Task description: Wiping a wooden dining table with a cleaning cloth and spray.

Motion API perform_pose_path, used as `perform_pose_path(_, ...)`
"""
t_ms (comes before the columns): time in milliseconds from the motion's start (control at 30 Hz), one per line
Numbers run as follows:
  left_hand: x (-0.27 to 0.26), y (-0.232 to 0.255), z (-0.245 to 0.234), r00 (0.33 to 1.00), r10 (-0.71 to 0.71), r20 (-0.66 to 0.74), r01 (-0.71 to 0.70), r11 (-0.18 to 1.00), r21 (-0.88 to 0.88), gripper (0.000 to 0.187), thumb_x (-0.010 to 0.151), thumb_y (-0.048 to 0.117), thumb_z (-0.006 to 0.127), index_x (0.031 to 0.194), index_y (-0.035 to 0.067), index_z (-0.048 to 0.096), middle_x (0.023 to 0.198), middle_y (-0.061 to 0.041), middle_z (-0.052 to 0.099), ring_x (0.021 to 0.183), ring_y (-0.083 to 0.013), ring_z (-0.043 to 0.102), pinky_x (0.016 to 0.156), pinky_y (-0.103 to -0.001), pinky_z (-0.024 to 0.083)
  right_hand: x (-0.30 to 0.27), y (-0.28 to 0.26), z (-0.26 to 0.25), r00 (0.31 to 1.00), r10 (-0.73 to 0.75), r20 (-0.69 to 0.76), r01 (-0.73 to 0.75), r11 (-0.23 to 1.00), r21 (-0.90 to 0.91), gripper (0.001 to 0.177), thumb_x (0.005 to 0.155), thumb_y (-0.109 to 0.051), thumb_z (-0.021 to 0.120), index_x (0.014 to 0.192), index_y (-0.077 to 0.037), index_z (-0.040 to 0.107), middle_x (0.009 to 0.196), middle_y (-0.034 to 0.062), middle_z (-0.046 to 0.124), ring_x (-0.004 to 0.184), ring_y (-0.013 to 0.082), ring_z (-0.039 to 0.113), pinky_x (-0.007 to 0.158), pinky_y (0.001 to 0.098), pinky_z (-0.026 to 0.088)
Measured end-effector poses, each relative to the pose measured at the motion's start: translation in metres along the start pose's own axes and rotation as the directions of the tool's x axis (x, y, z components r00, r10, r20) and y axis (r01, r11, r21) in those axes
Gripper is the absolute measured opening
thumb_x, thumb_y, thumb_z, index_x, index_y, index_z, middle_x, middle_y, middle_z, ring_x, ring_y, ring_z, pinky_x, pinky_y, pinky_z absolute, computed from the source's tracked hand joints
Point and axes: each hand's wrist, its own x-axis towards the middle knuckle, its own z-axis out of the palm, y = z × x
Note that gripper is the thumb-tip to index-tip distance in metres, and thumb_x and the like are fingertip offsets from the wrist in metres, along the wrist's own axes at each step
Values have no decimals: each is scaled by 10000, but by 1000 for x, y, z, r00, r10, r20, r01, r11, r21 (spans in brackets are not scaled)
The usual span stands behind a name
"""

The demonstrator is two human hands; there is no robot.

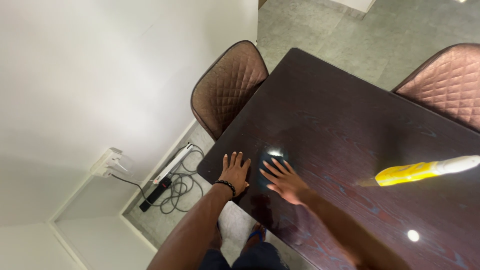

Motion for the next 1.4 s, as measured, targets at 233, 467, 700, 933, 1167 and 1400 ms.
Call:
perform_pose_path(233, -1, -23, 7, 999, -31, 8, 31, 999, -9, 847, 906, 274, 764, 1584, 90, 291, 1668, -239, 149, 1565, -415, 70, 1267, -597, 23, -4, 75, 0, 982, 183, 43, -180, 981, -67, 702, 1055, -571, 234, 1669, -282, 55, 1736, 33, -64, 1591, 268, -84, 1284, 533, -7)
perform_pose_path(467, -7, -24, 12, 997, -73, 10, 74, 997, -24, 849, 912, 276, 761, 1590, 103, 281, 1673, -233, 128, 1566, -411, 52, 1261, -601, 11, 86, 62, 1, 849, 525, -64, -509, 844, 167, 729, 1044, -537, 259, 1654, -260, -25, 1723, 67, -130, 1559, 366, -133, 1220, 637, 21)
perform_pose_path(700, -13, -35, 10, 998, -66, 9, 66, 997, -38, 858, 902, 263, 771, 1589, 99, 284, 1670, -235, 136, 1567, -413, 57, 1263, -596, 21, 47, -15, 0, 980, 188, -66, -187, 982, 22, 616, 1102, -420, 272, 1655, -268, 48, 1740, 32, -83, 1588, 339, -98, 1260, 588, 14)
perform_pose_path(933, -5, -53, 12, 999, -42, -9, 41, 998, -52, 866, 882, 258, 787, 1581, 102, 299, 1662, -235, 163, 1562, -412, 80, 1264, -598, 35, 13, 45, 9, 993, 109, 47, -107, 993, -49, 653, 1068, -496, 240, 1655, -289, 43, 1737, 18, -85, 1604, 275, -73, 1283, 545, -20)
perform_pose_path(1167, -7, -68, 10, 1000, -4, -1, 4, 999, -38, 868, 880, 270, 793, 1575, 97, 301, 1662, -239, 156, 1565, -415, 71, 1263, -601, 28, 102, 46, 10, 791, 602, -111, -579, 794, 186, 685, 1068, -545, 227, 1647, -294, -40, 1730, 42, -132, 1580, 344, -106, 1242, 613, 20)
perform_pose_path(1400, 7, -93, 4, 997, 68, 35, -69, 997, 20, 862, 896, 292, 784, 1580, 111, 292, 1663, -227, 156, 1558, -413, 78, 1253, -606, 46, 79, -42, -7, 934, 356, -20, -350, 926, 144, 653, 1101, -384, 349, 1652, -270, 17, 1742, 40, -109, 1590, 340, -115, 1257, 602, 7)
